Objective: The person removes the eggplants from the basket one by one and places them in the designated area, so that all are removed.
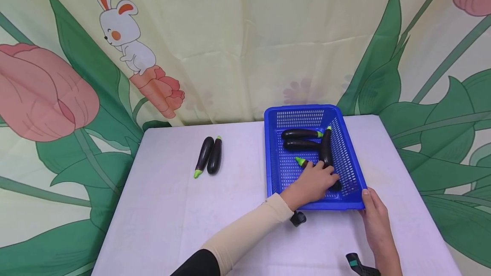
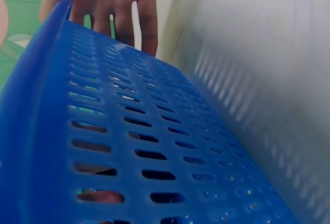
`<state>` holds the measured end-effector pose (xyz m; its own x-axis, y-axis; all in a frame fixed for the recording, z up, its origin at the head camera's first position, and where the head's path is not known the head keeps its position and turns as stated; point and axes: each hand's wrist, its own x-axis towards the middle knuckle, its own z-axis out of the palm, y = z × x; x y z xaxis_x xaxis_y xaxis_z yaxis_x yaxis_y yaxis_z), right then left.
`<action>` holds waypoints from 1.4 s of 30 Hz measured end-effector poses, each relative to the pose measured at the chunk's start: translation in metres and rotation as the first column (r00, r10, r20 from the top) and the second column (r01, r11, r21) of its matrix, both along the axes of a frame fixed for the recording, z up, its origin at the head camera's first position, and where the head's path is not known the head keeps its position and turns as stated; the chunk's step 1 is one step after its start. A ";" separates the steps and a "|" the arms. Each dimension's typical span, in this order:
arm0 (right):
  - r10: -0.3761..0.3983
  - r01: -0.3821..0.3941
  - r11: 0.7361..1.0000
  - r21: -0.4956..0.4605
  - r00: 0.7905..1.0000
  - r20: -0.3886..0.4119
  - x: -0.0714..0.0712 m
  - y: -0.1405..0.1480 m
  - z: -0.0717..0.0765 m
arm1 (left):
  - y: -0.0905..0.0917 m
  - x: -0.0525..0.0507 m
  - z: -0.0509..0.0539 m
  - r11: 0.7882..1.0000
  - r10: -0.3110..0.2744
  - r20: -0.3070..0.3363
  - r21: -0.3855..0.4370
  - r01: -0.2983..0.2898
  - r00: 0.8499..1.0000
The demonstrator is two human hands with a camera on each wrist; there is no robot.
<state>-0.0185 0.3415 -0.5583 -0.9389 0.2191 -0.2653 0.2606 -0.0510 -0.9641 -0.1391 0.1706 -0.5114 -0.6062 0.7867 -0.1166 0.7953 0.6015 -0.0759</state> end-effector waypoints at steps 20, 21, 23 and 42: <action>-0.002 0.002 1.000 -0.001 1.000 -0.020 0.000 0.000 -0.003 | 0.007 -0.003 -0.006 0.999 0.047 -0.023 -0.016 -0.047 0.999; -0.002 0.002 1.000 -0.002 1.000 -0.023 0.000 0.000 -0.003 | 0.007 -0.003 -0.006 0.999 0.050 -0.025 -0.016 -0.050 0.998; -0.001 0.001 1.000 -0.004 1.000 -0.027 0.000 0.000 -0.003 | 0.006 -0.004 -0.007 0.998 0.056 -0.026 -0.013 -0.057 0.998; -0.008 0.008 1.000 -0.006 1.000 0.015 -0.001 0.001 -0.003 | 0.002 -0.005 -0.011 0.997 0.083 0.072 -0.015 -0.082 0.994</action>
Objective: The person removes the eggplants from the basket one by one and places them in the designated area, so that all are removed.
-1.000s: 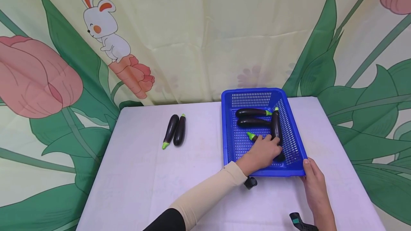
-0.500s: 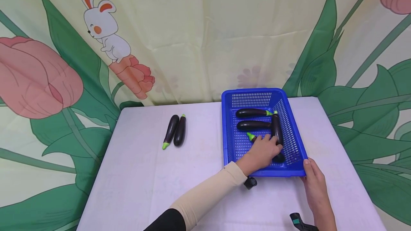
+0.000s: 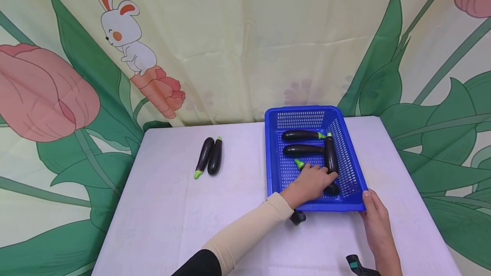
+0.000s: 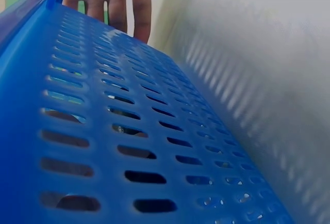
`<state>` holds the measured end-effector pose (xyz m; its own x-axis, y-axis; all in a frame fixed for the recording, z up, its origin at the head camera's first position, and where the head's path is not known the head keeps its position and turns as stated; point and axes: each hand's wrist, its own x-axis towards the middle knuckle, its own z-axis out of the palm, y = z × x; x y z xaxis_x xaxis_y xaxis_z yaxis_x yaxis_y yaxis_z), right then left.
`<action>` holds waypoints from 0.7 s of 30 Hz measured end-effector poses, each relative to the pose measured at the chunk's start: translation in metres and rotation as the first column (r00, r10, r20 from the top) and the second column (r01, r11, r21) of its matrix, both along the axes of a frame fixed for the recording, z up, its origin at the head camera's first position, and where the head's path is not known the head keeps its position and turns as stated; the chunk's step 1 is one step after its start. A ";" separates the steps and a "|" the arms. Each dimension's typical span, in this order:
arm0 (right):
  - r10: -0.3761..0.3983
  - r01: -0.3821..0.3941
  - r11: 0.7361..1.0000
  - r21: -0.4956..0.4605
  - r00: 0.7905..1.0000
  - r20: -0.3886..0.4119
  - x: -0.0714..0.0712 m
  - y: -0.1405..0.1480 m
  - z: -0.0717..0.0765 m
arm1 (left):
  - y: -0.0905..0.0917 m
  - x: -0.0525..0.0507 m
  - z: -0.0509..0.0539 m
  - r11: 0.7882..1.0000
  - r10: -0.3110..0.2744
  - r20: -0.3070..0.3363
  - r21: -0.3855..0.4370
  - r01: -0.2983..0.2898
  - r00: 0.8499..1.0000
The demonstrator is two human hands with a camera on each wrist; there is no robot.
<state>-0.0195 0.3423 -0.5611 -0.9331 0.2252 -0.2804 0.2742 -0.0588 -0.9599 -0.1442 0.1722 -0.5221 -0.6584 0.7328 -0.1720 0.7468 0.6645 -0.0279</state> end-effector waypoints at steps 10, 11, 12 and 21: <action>0.001 -0.002 1.000 -0.030 0.999 -0.038 0.000 0.000 0.000 | 0.002 -0.001 -0.001 0.999 0.025 0.045 -0.040 -0.023 0.999; 0.002 -0.002 1.000 -0.028 1.000 -0.030 0.000 0.000 0.000 | 0.002 -0.001 -0.001 0.999 0.026 0.047 -0.043 -0.024 0.999; 0.002 -0.003 1.000 -0.025 1.000 -0.020 0.000 0.000 0.000 | 0.002 -0.001 -0.001 0.999 0.026 0.050 -0.047 -0.024 0.998; 0.006 -0.006 1.000 -0.010 0.999 0.044 -0.002 0.000 0.002 | 0.003 -0.002 -0.001 0.997 0.044 0.074 -0.065 -0.039 0.996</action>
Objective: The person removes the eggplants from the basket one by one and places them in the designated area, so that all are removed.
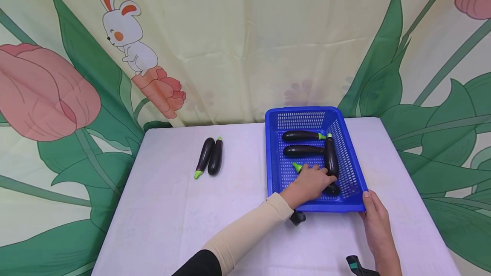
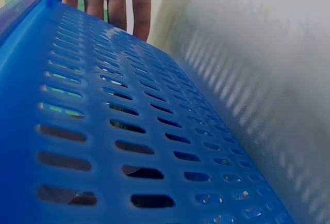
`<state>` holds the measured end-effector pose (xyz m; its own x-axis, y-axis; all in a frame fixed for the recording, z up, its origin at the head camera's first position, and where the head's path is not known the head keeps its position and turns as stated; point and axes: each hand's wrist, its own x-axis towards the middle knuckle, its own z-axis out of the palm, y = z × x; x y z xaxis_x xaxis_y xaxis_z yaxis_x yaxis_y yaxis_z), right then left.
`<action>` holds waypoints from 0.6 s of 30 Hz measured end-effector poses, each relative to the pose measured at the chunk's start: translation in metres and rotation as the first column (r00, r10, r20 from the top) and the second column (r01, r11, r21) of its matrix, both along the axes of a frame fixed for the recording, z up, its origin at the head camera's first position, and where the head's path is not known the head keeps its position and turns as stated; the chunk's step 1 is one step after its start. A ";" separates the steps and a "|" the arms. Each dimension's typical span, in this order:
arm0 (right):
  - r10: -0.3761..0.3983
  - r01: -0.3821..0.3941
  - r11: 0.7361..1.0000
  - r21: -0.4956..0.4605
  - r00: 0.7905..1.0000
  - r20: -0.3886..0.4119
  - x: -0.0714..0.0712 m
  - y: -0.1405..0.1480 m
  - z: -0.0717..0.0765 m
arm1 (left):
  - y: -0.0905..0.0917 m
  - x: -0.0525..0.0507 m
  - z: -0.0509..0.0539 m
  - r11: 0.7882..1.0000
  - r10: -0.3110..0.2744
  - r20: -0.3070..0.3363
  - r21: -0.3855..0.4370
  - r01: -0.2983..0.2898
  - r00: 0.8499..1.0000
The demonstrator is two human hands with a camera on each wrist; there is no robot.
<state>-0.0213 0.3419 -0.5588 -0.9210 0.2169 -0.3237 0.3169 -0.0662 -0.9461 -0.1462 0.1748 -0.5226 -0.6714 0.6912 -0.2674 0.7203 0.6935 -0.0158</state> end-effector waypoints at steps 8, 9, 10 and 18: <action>-0.005 0.005 1.000 -0.009 1.000 -0.022 0.001 0.000 -0.001 | -0.003 0.001 0.001 0.999 -0.002 -0.002 0.035 0.002 1.000; -0.005 0.004 1.000 -0.010 1.000 -0.028 0.001 0.000 -0.001 | -0.003 0.001 0.001 0.999 0.003 0.004 0.043 -0.003 1.000; -0.004 0.003 1.000 -0.009 0.999 -0.033 0.002 0.000 -0.001 | -0.004 0.001 0.001 0.999 0.009 0.013 0.049 -0.010 1.000; -0.004 0.003 1.000 -0.017 0.998 -0.068 0.001 0.000 -0.001 | -0.009 0.002 0.011 0.996 0.043 0.032 0.079 -0.046 0.999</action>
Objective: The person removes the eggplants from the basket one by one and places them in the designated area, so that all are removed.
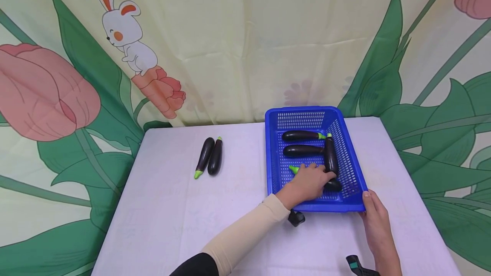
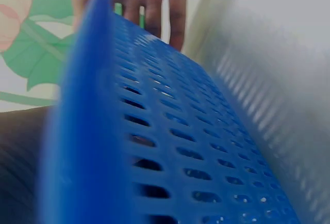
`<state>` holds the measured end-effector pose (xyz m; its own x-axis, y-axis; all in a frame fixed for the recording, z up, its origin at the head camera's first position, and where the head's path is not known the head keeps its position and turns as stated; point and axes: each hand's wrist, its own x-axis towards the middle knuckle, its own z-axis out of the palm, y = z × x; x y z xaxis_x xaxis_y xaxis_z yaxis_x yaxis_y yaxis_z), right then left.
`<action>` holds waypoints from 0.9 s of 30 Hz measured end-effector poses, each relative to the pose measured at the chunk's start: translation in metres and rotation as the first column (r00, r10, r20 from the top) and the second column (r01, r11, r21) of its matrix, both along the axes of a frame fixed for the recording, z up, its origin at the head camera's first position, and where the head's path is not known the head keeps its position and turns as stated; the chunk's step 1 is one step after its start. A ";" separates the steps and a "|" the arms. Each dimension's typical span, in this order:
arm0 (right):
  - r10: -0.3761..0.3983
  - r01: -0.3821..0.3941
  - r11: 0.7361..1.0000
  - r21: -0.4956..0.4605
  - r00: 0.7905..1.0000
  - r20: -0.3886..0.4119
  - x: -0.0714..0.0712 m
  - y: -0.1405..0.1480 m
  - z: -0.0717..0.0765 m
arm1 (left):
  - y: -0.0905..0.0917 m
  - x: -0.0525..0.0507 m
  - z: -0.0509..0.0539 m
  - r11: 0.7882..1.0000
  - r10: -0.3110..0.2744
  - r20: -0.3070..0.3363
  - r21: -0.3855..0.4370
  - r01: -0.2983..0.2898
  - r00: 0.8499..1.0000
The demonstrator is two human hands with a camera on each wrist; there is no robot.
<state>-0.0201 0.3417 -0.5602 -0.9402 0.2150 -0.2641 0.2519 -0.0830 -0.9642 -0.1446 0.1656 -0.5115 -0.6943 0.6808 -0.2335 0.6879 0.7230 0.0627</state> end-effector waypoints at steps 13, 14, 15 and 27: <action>0.003 -0.003 1.000 0.005 1.000 0.019 0.000 0.001 0.001 | -0.012 0.000 0.023 0.989 0.031 0.041 0.141 -0.037 0.999; 0.002 -0.002 1.000 0.002 1.000 0.015 0.000 0.001 0.002 | -0.014 0.000 0.026 0.988 0.034 0.043 0.151 -0.041 0.998; 0.002 -0.002 1.000 -0.002 1.000 0.011 0.000 0.000 0.002 | -0.016 0.001 0.029 0.986 0.037 0.043 0.160 -0.043 0.998; -0.004 0.003 0.999 0.040 0.999 0.033 0.000 -0.001 0.001 | -0.047 -0.001 0.060 0.948 0.055 -0.022 0.316 -0.045 0.998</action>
<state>-0.0198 0.3403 -0.5595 -0.9303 0.2294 -0.2861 0.2833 -0.0459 -0.9579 -0.1454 0.1186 -0.4517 -0.7328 0.6804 0.0091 0.6564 0.7034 0.2726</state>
